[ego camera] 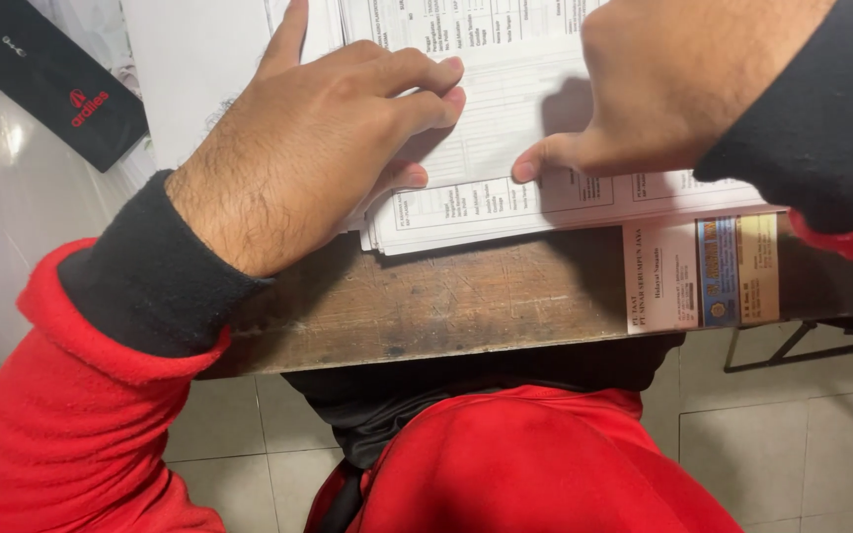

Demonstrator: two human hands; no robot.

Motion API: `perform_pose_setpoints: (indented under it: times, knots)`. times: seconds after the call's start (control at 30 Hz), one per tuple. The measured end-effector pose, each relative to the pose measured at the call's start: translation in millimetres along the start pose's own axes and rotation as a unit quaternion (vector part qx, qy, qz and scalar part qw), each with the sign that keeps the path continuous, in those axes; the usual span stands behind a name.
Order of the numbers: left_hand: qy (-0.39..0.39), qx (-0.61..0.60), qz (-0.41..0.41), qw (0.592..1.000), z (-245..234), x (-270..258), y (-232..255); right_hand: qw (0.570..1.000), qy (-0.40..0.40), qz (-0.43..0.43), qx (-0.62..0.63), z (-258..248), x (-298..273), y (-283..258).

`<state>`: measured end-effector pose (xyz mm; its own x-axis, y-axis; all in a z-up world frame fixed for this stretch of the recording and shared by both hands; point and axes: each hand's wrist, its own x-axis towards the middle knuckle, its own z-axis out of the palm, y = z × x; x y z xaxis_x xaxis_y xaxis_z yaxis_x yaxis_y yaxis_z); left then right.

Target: Folding printed documents and inserting them into envelopes for mailing

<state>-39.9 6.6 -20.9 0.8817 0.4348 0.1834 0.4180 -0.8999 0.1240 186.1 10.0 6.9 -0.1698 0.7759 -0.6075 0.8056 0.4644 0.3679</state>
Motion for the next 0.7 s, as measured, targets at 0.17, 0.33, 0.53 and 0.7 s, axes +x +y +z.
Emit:
perform_pose_setpoints:
  times: [0.17, 0.33, 0.53, 0.7]
  knots:
    - [-0.005, 0.002, 0.000, 1.000, -1.6, 0.9, -0.6, 0.999, -0.006, 0.051, 0.012, 20.7, -8.9, 21.2]
    - [-0.028, -0.023, -0.016, 0.999, -3.3, 2.9, -0.4, 0.972, 0.090, -0.004, 0.219, 75.3, -6.5, 64.7]
    - [0.005, -0.072, -0.030, 0.997, 10.0, -0.7, -2.6, 0.979, 0.201, 0.011, -0.011, 90.8, -15.1, 80.2]
    - [-0.036, -0.042, -0.055, 0.997, -3.4, 7.8, 7.6, 0.942, 0.329, -0.042, -0.049, 110.5, -15.8, 90.3]
